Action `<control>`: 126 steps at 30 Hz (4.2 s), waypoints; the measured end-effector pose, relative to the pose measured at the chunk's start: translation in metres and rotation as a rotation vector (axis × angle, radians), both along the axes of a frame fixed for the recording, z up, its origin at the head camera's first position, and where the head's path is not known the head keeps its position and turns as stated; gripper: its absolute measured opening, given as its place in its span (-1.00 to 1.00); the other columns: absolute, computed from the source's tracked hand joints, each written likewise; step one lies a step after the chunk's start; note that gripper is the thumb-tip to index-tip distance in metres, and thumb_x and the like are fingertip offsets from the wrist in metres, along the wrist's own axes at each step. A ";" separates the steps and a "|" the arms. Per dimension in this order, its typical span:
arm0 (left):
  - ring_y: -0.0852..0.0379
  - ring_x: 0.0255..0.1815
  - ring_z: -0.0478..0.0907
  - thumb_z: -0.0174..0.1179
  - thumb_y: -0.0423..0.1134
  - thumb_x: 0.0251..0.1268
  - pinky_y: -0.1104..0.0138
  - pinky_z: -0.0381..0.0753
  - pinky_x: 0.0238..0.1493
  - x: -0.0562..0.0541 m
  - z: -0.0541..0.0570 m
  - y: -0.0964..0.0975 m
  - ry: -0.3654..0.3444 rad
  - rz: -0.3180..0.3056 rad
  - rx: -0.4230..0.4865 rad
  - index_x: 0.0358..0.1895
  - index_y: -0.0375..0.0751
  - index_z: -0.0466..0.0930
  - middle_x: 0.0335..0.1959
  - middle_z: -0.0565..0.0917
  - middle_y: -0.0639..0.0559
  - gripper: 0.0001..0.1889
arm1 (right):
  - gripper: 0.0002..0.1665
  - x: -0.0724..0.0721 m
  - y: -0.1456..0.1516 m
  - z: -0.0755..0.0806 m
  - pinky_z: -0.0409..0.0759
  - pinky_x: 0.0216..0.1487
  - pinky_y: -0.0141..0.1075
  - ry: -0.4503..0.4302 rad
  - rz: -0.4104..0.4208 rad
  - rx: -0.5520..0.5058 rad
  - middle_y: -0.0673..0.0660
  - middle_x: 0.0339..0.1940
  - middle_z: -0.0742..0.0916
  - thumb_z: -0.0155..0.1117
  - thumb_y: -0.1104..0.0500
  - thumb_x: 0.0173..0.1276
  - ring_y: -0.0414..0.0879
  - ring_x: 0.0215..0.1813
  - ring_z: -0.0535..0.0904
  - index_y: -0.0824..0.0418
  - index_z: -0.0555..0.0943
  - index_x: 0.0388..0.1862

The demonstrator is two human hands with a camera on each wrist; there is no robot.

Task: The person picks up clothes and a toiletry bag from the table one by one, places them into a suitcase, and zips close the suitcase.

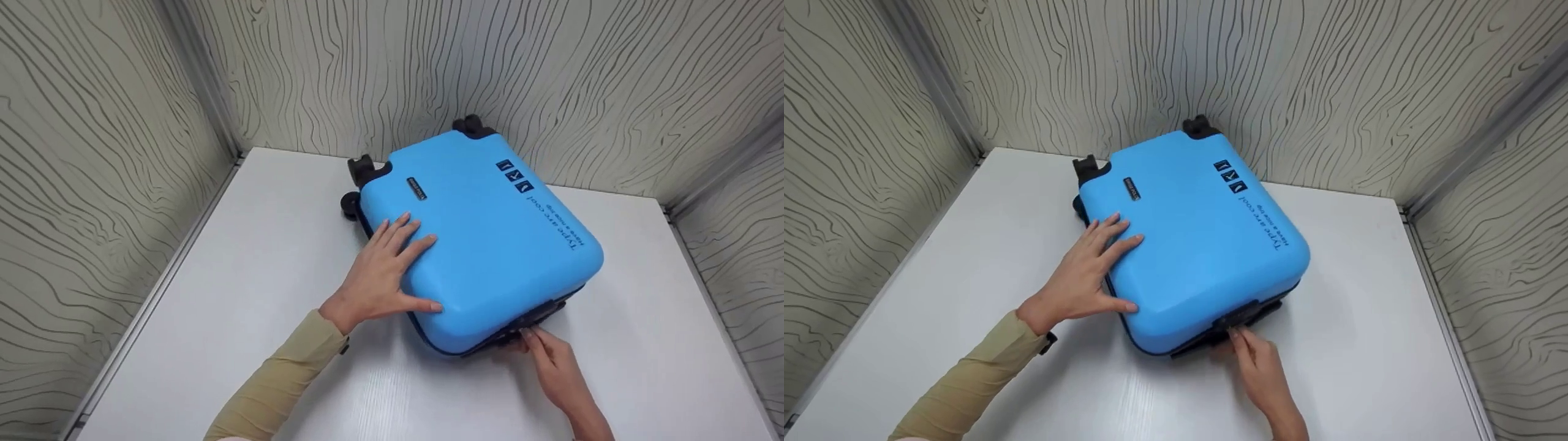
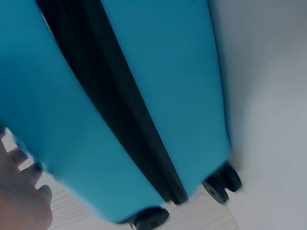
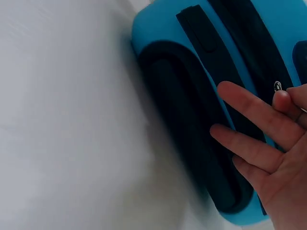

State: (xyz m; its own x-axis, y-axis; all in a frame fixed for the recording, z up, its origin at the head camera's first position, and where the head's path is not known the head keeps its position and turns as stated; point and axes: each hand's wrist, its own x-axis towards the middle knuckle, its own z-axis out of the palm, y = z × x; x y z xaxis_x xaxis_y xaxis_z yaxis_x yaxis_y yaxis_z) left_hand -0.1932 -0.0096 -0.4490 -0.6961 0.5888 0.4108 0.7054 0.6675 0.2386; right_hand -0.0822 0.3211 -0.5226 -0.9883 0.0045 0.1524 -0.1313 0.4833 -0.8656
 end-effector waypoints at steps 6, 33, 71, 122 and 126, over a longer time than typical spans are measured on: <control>-0.06 0.64 -0.11 0.03 0.75 -0.07 0.12 -0.26 0.57 0.015 -0.002 0.016 0.068 0.013 -0.052 0.62 0.06 0.17 0.57 0.17 -0.21 0.22 | -0.59 -0.026 0.030 -0.002 0.43 -0.32 -0.41 0.059 -0.043 0.058 0.09 -0.46 0.68 -0.10 0.30 0.68 -0.14 -0.40 0.54 0.28 0.57 -0.41; -0.10 0.42 0.24 0.22 0.43 0.24 0.09 0.17 0.45 -0.036 0.018 0.068 0.158 0.070 -0.257 0.60 0.27 0.20 0.31 0.35 -0.10 -0.12 | -0.47 -0.163 0.071 0.014 0.43 -0.04 -0.10 -0.174 -0.084 0.175 0.41 0.12 0.63 -0.22 0.10 0.70 0.13 0.01 0.48 0.46 0.50 0.31; -0.21 0.58 0.07 0.23 0.61 -0.06 -0.03 -0.05 0.54 -0.054 0.018 0.072 0.167 0.120 -0.240 0.60 0.32 0.19 0.58 0.23 -0.09 0.08 | -0.50 -0.076 0.053 -0.009 0.35 -0.46 -0.33 0.015 -0.078 0.202 0.02 -0.59 0.67 -0.14 0.05 0.73 0.07 -0.46 0.53 0.21 0.51 -0.45; -0.23 0.55 0.16 0.32 0.60 -0.19 -0.05 0.08 0.51 -0.052 0.020 0.070 0.193 0.165 -0.227 0.56 0.33 0.28 0.54 0.30 -0.08 0.10 | -0.64 -0.048 -0.034 -0.009 0.43 -0.41 -0.28 0.053 0.123 0.219 -0.21 -0.56 0.65 0.04 0.14 0.67 -0.18 -0.50 0.47 -0.02 0.52 -0.44; -0.23 0.54 0.17 0.33 0.59 -0.19 -0.04 0.09 0.50 -0.052 0.019 0.070 0.201 0.156 -0.208 0.56 0.33 0.29 0.54 0.31 -0.08 0.09 | -0.65 -0.054 -0.044 -0.008 0.48 -0.38 -0.26 0.042 0.152 0.201 -0.19 -0.52 0.67 0.03 0.12 0.68 -0.09 -0.44 0.57 -0.01 0.53 -0.41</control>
